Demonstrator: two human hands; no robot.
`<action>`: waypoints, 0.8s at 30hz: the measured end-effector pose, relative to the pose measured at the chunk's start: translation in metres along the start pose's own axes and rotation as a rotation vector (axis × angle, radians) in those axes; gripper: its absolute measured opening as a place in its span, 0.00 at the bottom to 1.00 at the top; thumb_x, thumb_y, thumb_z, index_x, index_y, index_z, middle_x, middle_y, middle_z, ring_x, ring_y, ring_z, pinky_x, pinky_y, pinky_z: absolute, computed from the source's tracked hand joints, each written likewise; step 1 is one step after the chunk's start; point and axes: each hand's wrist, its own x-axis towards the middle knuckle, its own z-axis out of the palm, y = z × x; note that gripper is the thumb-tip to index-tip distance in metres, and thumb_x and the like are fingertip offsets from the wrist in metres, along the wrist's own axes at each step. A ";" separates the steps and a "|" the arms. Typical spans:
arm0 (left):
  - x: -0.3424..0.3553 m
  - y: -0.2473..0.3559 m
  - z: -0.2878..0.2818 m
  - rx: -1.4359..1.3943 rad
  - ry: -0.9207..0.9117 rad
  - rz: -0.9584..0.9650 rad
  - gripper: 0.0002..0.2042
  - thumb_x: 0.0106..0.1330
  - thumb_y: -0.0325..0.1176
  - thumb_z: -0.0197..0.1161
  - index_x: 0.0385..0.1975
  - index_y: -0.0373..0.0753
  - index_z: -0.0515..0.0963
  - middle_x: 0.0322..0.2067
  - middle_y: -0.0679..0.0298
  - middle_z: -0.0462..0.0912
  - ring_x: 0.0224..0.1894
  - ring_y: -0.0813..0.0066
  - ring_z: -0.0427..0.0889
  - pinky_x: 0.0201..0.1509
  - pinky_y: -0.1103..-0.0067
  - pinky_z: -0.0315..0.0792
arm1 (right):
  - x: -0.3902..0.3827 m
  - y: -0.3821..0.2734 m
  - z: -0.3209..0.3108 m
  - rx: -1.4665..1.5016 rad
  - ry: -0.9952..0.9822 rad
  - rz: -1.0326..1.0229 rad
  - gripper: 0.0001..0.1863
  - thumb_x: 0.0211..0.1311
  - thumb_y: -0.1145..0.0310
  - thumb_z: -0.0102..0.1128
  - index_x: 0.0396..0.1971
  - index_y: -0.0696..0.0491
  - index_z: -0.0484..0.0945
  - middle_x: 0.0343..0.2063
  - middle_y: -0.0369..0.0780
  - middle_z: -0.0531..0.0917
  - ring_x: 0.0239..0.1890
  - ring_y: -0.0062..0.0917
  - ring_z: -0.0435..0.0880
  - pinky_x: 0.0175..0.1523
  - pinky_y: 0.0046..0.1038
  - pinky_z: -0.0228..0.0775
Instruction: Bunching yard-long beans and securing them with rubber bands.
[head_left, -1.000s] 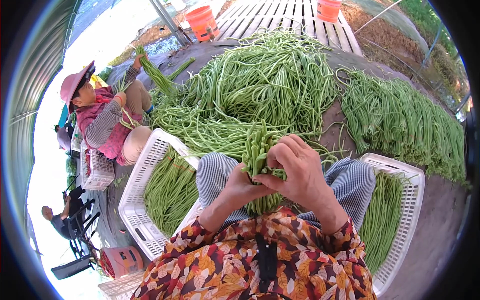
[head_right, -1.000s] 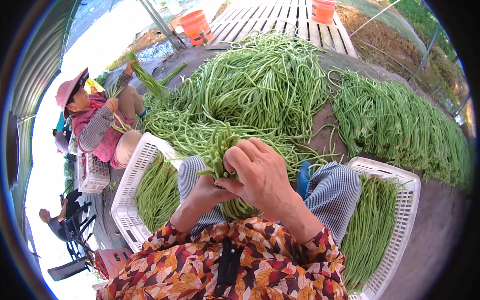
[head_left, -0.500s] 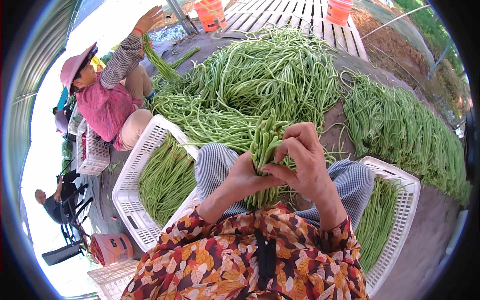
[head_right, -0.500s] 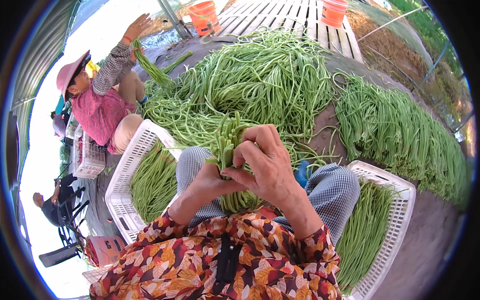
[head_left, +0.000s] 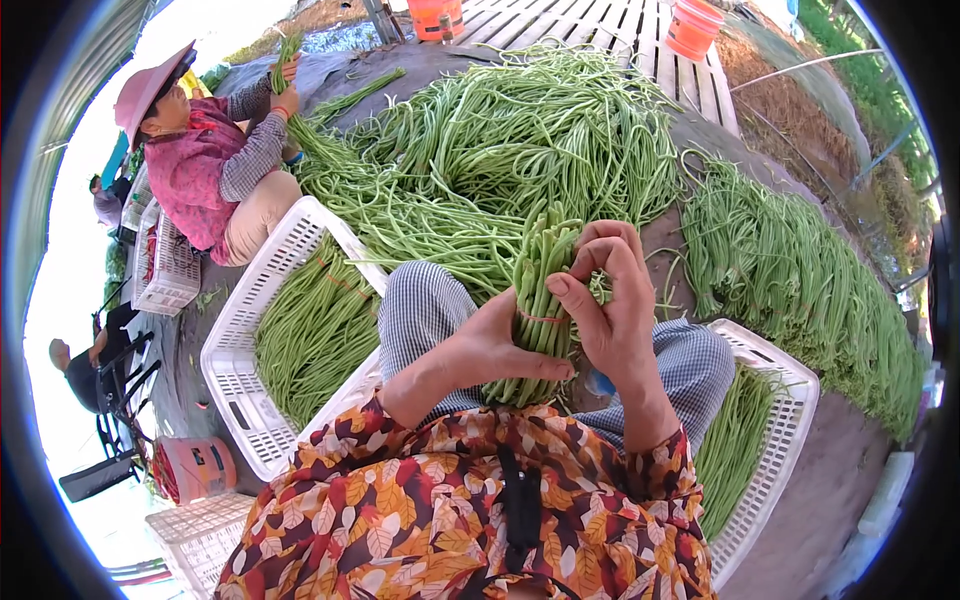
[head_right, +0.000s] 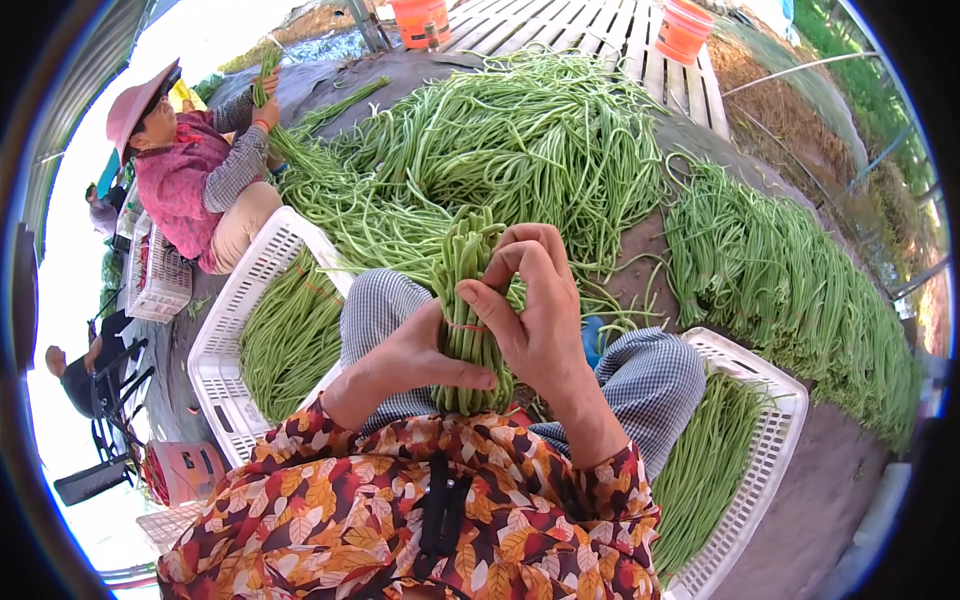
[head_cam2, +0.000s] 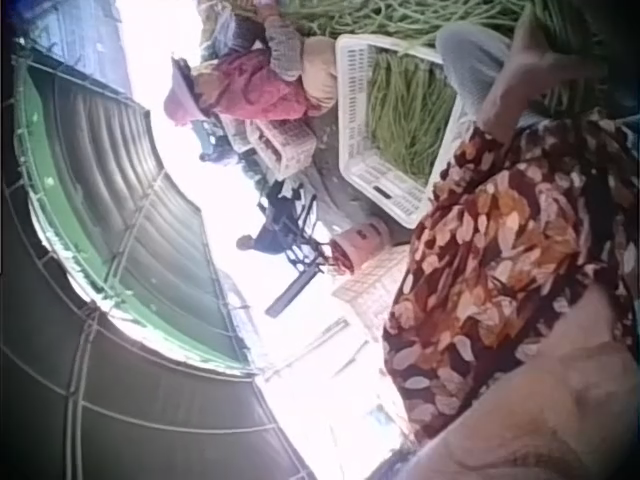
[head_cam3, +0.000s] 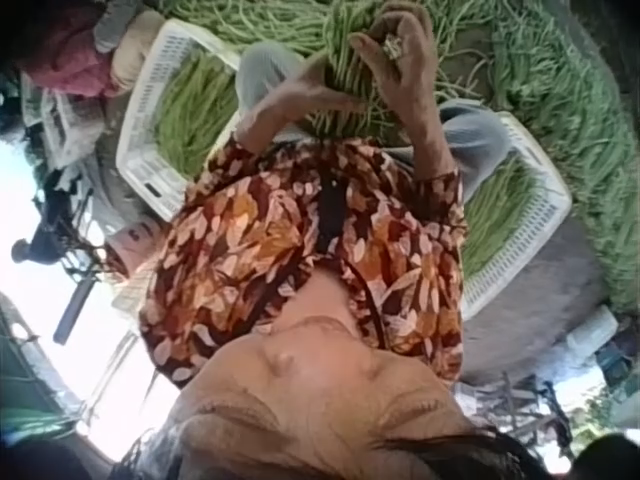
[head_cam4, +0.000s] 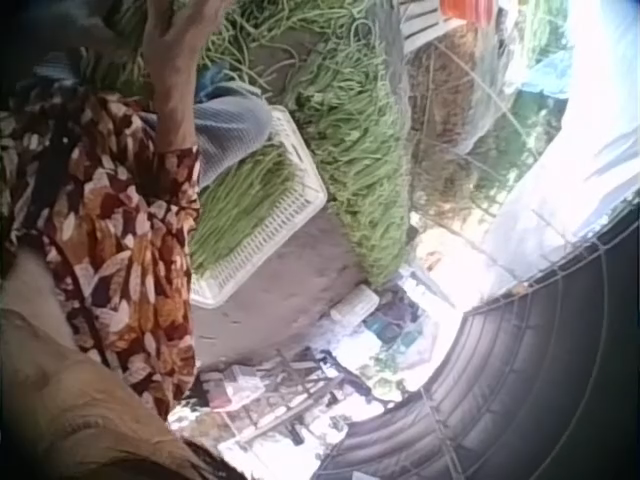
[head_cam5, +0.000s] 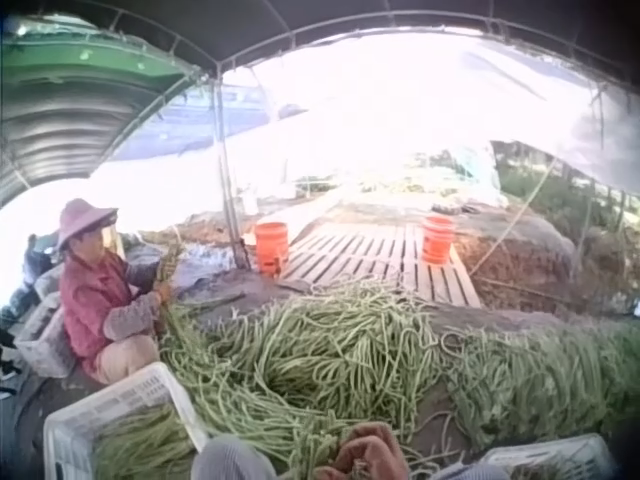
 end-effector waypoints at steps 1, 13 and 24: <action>0.000 0.000 0.000 -0.009 0.005 0.005 0.38 0.45 0.32 0.78 0.57 0.34 0.63 0.44 0.65 0.75 0.47 0.79 0.73 0.51 0.79 0.70 | 0.001 -0.003 -0.001 -0.063 -0.006 -0.031 0.14 0.55 0.68 0.65 0.27 0.57 0.67 0.35 0.39 0.70 0.37 0.24 0.68 0.45 0.23 0.63; -0.004 -0.023 -0.016 -0.302 -0.144 0.006 0.42 0.45 0.29 0.77 0.61 0.36 0.59 0.45 0.66 0.74 0.45 0.79 0.75 0.50 0.80 0.72 | 0.001 0.003 0.005 0.124 0.081 0.177 0.13 0.58 0.71 0.64 0.30 0.59 0.68 0.33 0.41 0.73 0.32 0.25 0.72 0.39 0.24 0.66; -0.008 -0.026 -0.001 -0.448 -0.399 0.076 0.28 0.48 0.31 0.75 0.49 0.34 0.71 0.37 0.61 0.82 0.44 0.73 0.81 0.51 0.76 0.74 | 0.022 -0.027 -0.003 -0.136 -0.168 -0.048 0.12 0.51 0.76 0.66 0.28 0.56 0.68 0.32 0.42 0.77 0.34 0.33 0.79 0.40 0.29 0.70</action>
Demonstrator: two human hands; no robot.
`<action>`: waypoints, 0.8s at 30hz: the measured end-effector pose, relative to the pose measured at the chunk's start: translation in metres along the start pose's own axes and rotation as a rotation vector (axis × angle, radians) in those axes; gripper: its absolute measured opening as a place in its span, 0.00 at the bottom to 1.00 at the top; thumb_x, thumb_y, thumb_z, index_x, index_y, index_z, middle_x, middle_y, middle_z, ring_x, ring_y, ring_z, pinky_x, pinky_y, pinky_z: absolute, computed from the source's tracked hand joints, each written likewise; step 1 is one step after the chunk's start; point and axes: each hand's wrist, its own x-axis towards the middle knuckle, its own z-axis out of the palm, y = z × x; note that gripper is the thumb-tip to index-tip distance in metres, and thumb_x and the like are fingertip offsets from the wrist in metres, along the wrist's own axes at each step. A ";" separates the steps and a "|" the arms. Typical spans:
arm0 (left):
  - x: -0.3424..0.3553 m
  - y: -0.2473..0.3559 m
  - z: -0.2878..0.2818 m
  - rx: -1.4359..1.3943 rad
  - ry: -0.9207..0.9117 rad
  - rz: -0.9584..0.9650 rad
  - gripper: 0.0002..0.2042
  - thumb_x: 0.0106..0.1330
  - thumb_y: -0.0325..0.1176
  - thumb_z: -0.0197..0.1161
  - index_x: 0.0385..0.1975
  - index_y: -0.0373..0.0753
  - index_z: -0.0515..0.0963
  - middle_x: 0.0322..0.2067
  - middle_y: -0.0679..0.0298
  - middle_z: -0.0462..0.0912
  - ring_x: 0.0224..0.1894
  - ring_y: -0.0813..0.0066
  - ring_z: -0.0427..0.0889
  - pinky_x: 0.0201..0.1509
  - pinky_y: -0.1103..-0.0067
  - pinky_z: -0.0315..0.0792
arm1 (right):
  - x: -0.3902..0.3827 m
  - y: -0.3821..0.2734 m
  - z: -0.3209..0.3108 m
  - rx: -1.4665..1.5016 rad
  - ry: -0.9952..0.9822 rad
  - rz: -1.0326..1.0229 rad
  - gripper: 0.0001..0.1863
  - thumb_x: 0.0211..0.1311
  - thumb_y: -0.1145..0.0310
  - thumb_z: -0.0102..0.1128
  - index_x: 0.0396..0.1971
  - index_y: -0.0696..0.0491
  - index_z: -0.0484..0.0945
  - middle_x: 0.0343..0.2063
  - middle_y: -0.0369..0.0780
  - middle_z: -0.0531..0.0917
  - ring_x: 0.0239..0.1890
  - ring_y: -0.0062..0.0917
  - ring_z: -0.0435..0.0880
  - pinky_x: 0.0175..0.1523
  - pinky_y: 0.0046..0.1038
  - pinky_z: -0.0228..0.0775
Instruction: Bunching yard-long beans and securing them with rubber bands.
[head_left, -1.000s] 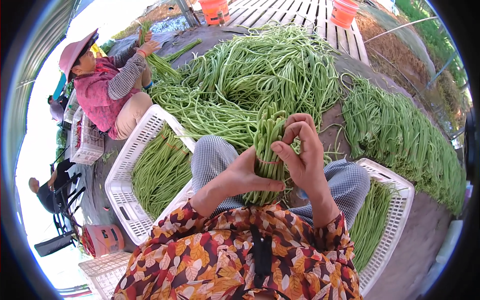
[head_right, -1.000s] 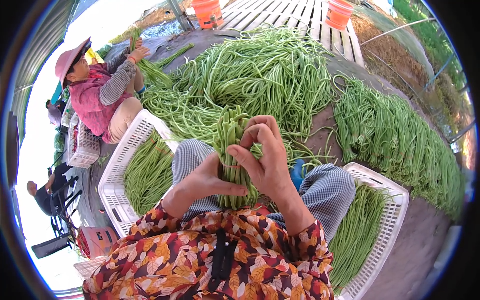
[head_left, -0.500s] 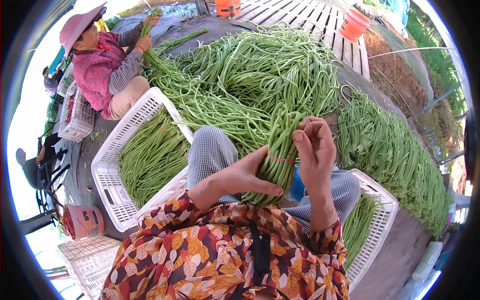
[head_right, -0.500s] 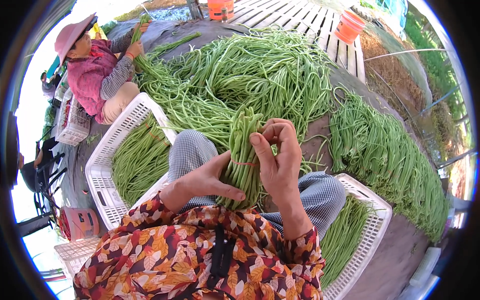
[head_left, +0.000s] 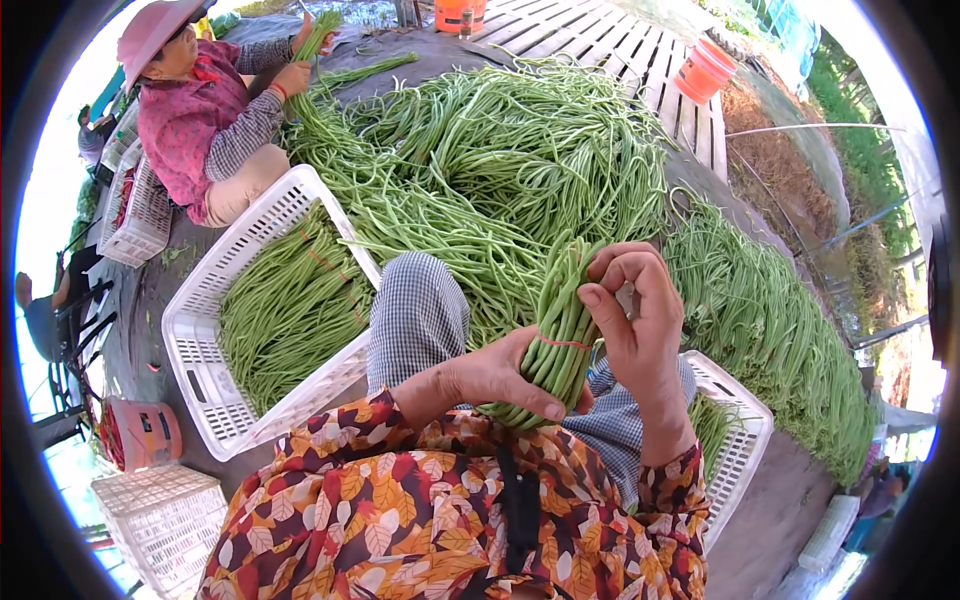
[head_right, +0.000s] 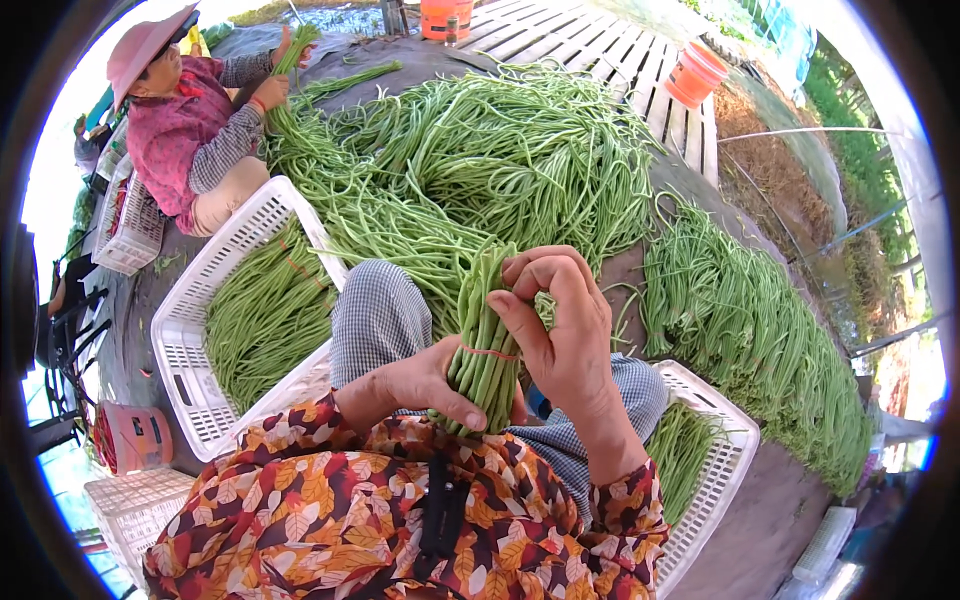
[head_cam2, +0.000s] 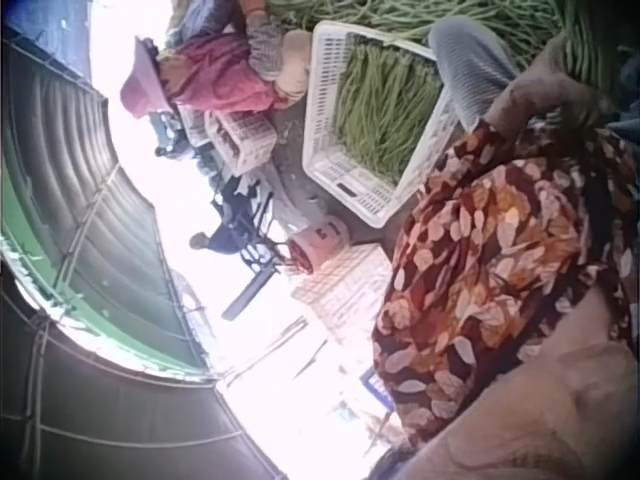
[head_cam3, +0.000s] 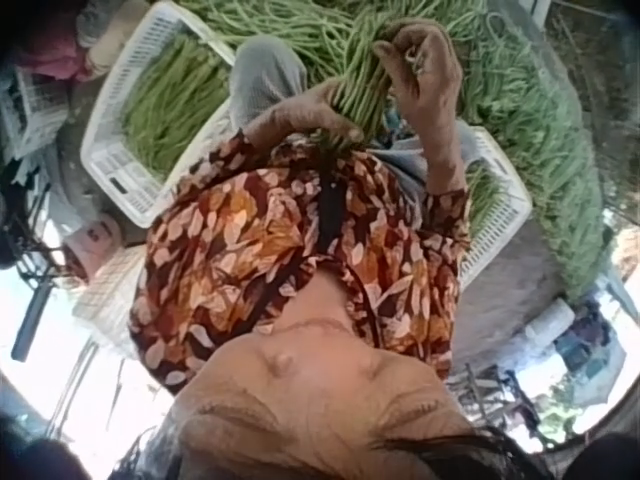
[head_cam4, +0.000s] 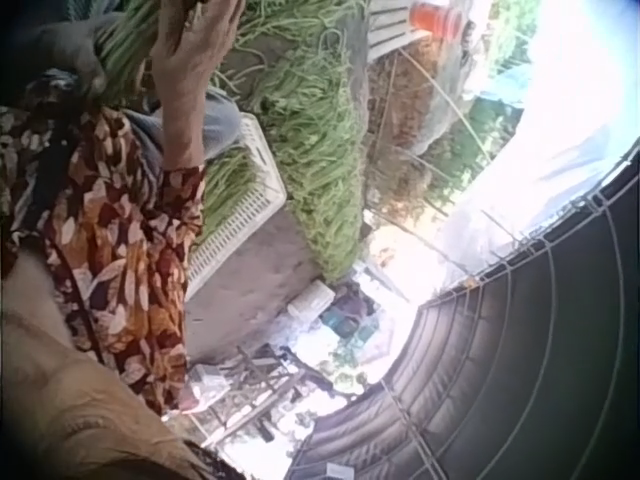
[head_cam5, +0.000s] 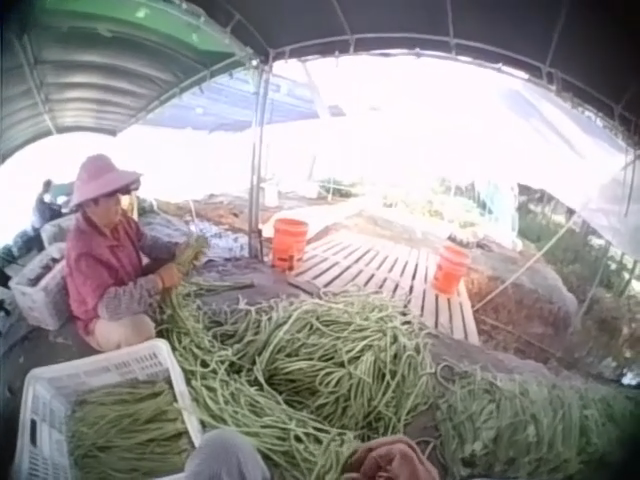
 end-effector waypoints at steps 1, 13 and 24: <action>0.001 -0.003 -0.001 0.022 0.009 0.002 0.27 0.48 0.31 0.75 0.48 0.34 0.71 0.37 0.61 0.82 0.43 0.73 0.81 0.49 0.77 0.74 | -0.002 0.002 0.002 0.029 0.009 0.032 0.11 0.53 0.77 0.64 0.28 0.58 0.68 0.31 0.42 0.77 0.32 0.33 0.79 0.38 0.29 0.72; 0.002 -0.005 0.011 0.159 0.329 0.025 0.32 0.47 0.30 0.76 0.52 0.35 0.67 0.42 0.61 0.78 0.44 0.76 0.78 0.49 0.79 0.73 | -0.017 -0.023 -0.009 -0.574 -0.073 -0.309 0.15 0.38 0.71 0.70 0.31 0.49 0.81 0.26 0.32 0.70 0.32 0.26 0.70 0.38 0.29 0.59; -0.001 -0.009 0.008 0.563 0.418 0.089 0.42 0.44 0.40 0.78 0.58 0.33 0.61 0.50 0.55 0.73 0.54 0.70 0.71 0.58 0.75 0.66 | -0.014 -0.022 -0.016 -0.486 -0.318 -0.183 0.10 0.41 0.70 0.69 0.27 0.52 0.78 0.25 0.35 0.72 0.33 0.30 0.71 0.39 0.31 0.62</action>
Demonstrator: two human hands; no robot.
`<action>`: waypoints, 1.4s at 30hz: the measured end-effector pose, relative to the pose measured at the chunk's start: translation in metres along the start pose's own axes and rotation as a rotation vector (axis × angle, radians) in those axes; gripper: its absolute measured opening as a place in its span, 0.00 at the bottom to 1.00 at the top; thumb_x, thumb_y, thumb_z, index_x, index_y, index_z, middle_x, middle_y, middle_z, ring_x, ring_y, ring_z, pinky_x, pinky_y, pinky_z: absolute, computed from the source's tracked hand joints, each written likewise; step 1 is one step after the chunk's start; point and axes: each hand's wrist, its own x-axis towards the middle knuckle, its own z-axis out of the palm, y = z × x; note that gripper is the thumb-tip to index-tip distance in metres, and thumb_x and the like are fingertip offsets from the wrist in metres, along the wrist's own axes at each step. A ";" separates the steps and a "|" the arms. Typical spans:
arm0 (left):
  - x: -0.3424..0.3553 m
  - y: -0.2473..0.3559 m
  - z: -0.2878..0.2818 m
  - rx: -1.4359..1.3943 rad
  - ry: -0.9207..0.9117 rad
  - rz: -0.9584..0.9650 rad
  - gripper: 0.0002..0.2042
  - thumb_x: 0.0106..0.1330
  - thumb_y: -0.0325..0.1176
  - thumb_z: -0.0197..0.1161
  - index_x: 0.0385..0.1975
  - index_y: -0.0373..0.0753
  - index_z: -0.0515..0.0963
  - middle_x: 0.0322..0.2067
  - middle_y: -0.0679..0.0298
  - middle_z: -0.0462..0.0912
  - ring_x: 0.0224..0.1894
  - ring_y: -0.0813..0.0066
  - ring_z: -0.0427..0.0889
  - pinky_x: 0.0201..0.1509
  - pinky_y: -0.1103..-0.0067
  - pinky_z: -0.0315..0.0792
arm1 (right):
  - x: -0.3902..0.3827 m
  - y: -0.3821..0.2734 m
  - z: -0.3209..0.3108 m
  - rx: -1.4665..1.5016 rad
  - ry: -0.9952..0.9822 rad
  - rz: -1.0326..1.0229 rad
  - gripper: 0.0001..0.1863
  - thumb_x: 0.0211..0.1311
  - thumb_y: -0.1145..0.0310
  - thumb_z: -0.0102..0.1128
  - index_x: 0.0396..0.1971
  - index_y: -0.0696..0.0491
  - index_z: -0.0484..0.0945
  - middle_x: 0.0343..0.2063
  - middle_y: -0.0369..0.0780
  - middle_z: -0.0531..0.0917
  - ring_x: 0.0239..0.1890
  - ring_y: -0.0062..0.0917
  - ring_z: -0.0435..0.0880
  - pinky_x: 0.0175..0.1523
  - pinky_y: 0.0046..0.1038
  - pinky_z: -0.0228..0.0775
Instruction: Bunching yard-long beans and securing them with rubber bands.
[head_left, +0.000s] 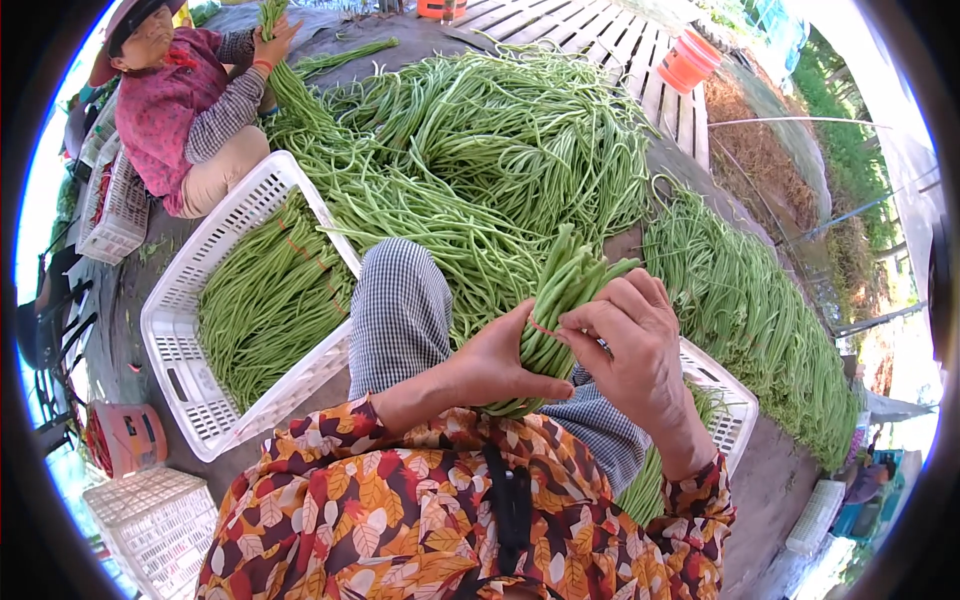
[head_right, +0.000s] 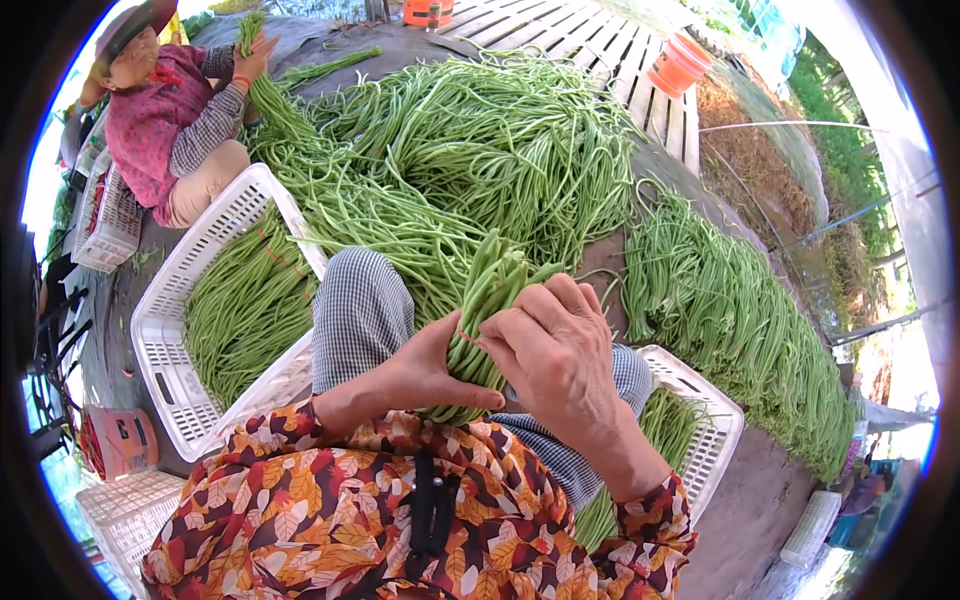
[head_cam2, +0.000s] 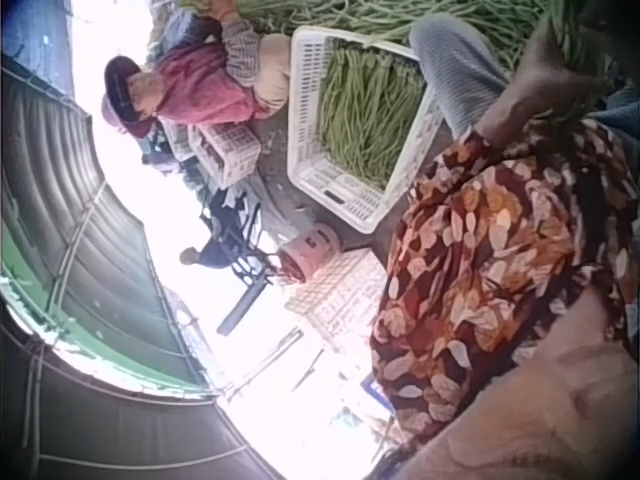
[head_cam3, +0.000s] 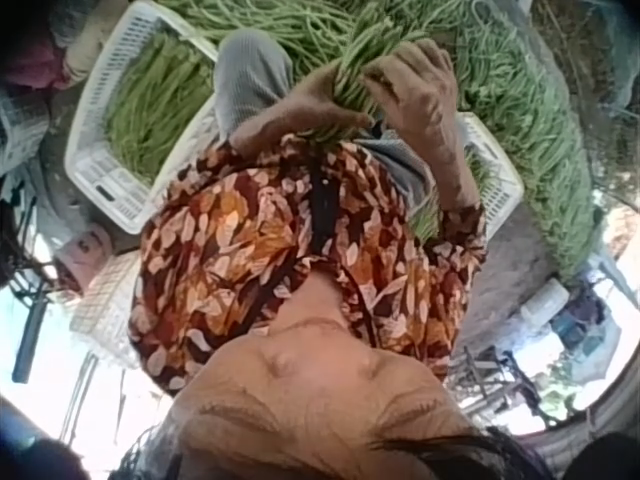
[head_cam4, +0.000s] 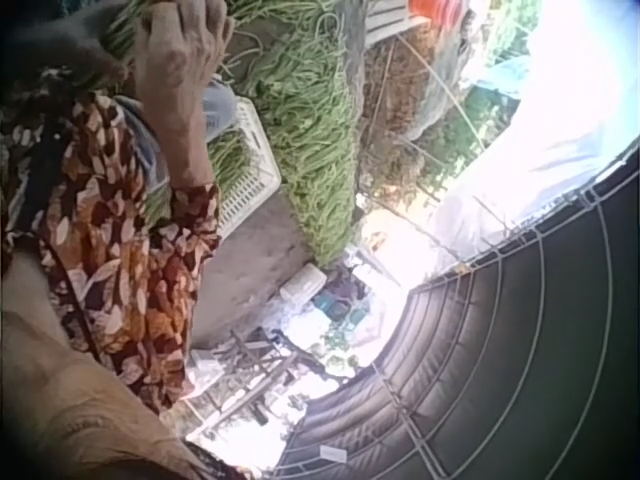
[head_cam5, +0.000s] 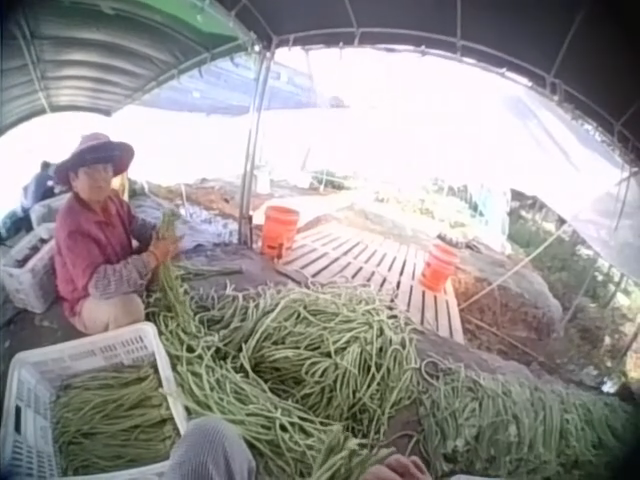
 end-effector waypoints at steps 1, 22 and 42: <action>-0.001 -0.001 -0.001 0.008 -0.019 0.001 0.43 0.44 0.41 0.78 0.59 0.33 0.61 0.50 0.55 0.73 0.54 0.69 0.71 0.58 0.75 0.66 | 0.001 0.001 -0.002 0.003 -0.003 0.000 0.10 0.41 0.70 0.69 0.27 0.52 0.78 0.25 0.35 0.72 0.33 0.30 0.71 0.39 0.31 0.62; 0.004 0.007 -0.011 -0.264 -0.044 -0.148 0.37 0.45 0.30 0.74 0.57 0.35 0.63 0.42 0.63 0.77 0.43 0.76 0.76 0.50 0.78 0.72 | 0.009 0.028 0.031 0.537 0.283 0.430 0.07 0.63 0.71 0.59 0.34 0.59 0.74 0.28 0.35 0.75 0.26 0.14 0.71 0.32 0.18 0.65; 0.021 0.039 -0.048 -0.764 0.253 0.061 0.18 0.63 0.35 0.61 0.49 0.34 0.70 0.43 0.52 0.79 0.48 0.62 0.79 0.51 0.68 0.76 | -0.014 0.023 0.090 1.526 -0.244 0.608 0.23 0.55 0.64 0.67 0.47 0.61 0.74 0.38 0.39 0.81 0.41 0.21 0.79 0.48 0.24 0.72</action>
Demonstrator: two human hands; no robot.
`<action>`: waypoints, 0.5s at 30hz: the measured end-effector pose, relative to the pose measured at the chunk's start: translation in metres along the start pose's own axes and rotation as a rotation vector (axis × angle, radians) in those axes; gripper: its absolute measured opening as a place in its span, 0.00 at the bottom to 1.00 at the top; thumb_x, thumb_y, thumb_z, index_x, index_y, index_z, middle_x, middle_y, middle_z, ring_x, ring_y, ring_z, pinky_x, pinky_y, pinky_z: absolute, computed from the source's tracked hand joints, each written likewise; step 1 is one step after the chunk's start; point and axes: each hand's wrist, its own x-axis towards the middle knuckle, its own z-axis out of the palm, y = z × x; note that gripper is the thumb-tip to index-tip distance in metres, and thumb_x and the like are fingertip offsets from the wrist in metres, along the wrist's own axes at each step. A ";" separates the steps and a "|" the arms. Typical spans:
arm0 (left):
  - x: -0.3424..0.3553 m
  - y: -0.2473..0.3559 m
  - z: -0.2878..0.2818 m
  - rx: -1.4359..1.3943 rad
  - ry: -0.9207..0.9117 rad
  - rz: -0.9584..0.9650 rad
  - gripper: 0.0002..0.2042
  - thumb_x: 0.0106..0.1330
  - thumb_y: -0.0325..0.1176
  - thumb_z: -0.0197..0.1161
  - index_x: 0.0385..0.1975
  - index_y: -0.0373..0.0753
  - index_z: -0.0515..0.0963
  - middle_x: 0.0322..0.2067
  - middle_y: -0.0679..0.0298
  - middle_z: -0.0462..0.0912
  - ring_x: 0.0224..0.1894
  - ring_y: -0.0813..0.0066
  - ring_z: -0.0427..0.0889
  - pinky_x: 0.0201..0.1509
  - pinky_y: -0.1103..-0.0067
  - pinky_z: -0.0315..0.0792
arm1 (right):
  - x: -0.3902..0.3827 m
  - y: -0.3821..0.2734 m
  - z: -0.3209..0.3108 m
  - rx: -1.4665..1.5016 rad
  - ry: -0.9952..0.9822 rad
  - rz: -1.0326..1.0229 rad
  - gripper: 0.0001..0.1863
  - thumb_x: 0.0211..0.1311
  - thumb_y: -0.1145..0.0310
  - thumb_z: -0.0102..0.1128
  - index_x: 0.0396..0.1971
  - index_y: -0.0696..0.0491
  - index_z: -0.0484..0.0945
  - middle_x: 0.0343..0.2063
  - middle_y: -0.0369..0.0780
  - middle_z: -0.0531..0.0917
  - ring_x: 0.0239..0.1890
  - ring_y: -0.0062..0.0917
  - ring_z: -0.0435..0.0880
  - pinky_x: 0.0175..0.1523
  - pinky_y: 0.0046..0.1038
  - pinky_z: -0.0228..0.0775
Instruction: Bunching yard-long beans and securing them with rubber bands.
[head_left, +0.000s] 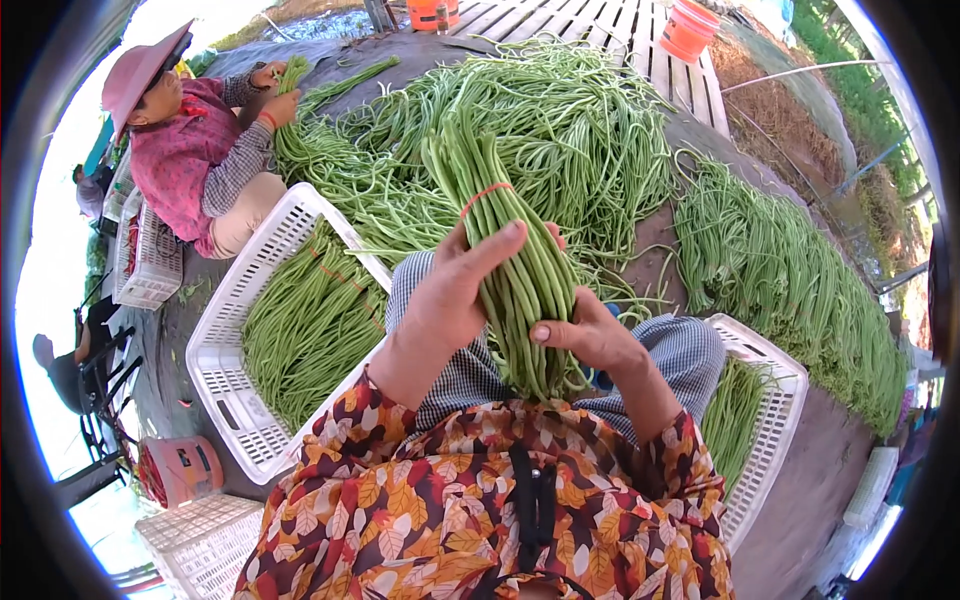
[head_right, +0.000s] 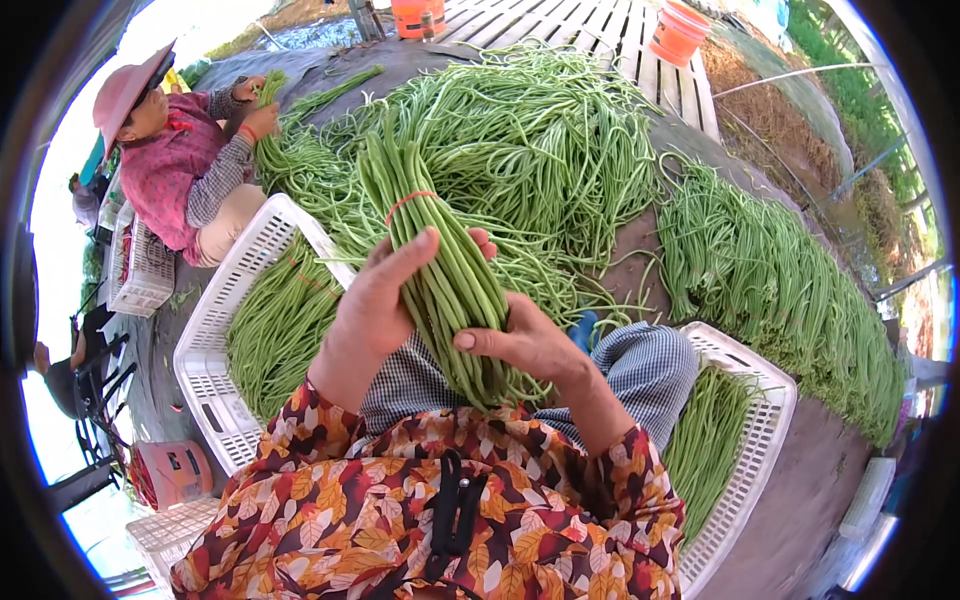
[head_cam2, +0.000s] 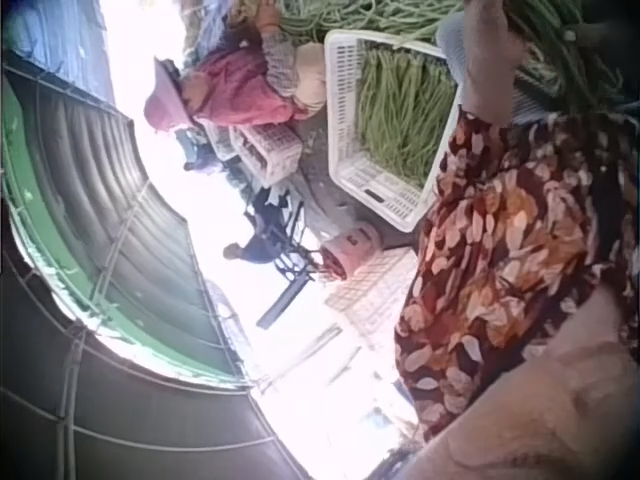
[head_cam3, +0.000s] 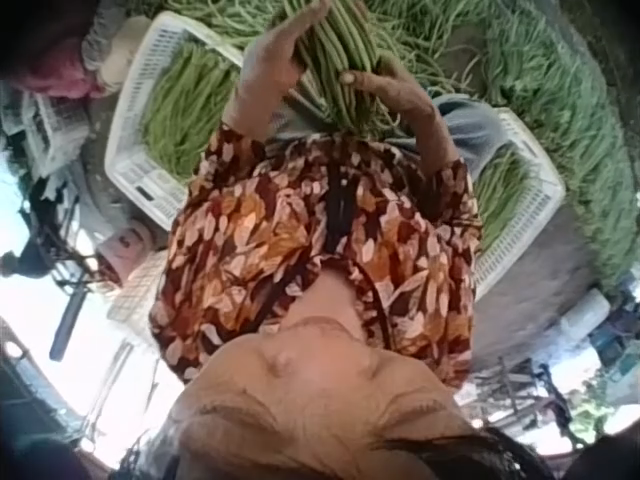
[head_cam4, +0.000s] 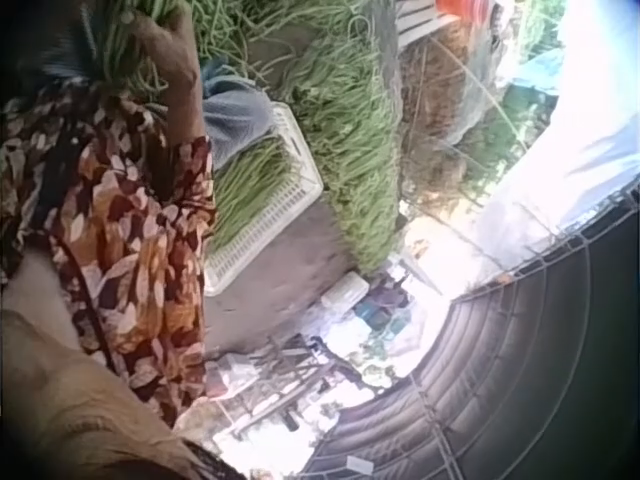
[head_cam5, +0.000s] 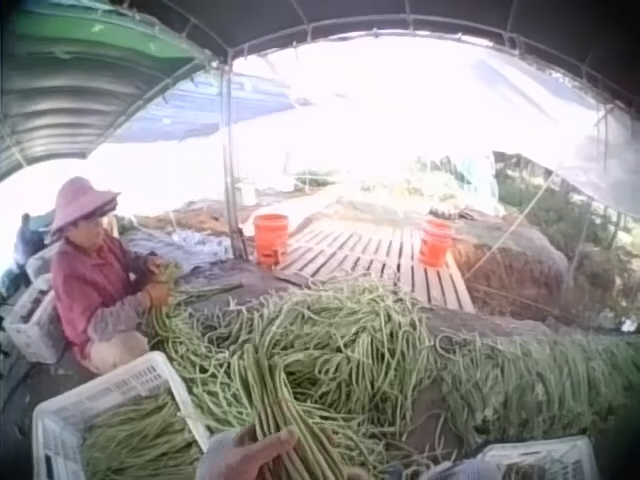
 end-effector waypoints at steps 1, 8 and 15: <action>0.002 0.006 -0.009 0.091 -0.099 0.012 0.21 0.65 0.40 0.59 0.53 0.35 0.68 0.46 0.50 0.78 0.49 0.60 0.79 0.51 0.67 0.76 | 0.002 -0.003 -0.003 -0.004 -0.038 -0.027 0.24 0.56 0.62 0.67 0.47 0.61 0.74 0.38 0.39 0.81 0.40 0.21 0.79 0.47 0.24 0.72; 0.015 0.001 -0.037 0.041 -0.389 0.076 0.33 0.62 0.51 0.59 0.62 0.38 0.61 0.57 0.48 0.69 0.61 0.56 0.68 0.66 0.63 0.62 | 0.029 -0.014 -0.008 0.101 -0.137 0.048 0.29 0.55 0.54 0.65 0.48 0.62 0.74 0.38 0.40 0.81 0.39 0.22 0.79 0.45 0.22 0.72; 0.001 0.016 -0.023 -0.001 0.016 0.259 0.21 0.58 0.34 0.56 0.49 0.29 0.68 0.49 0.49 0.76 0.58 0.52 0.70 0.66 0.59 0.61 | 0.035 -0.009 -0.017 -0.182 -0.096 0.029 0.35 0.55 0.53 0.65 0.56 0.62 0.67 0.48 0.44 0.78 0.50 0.27 0.76 0.57 0.27 0.66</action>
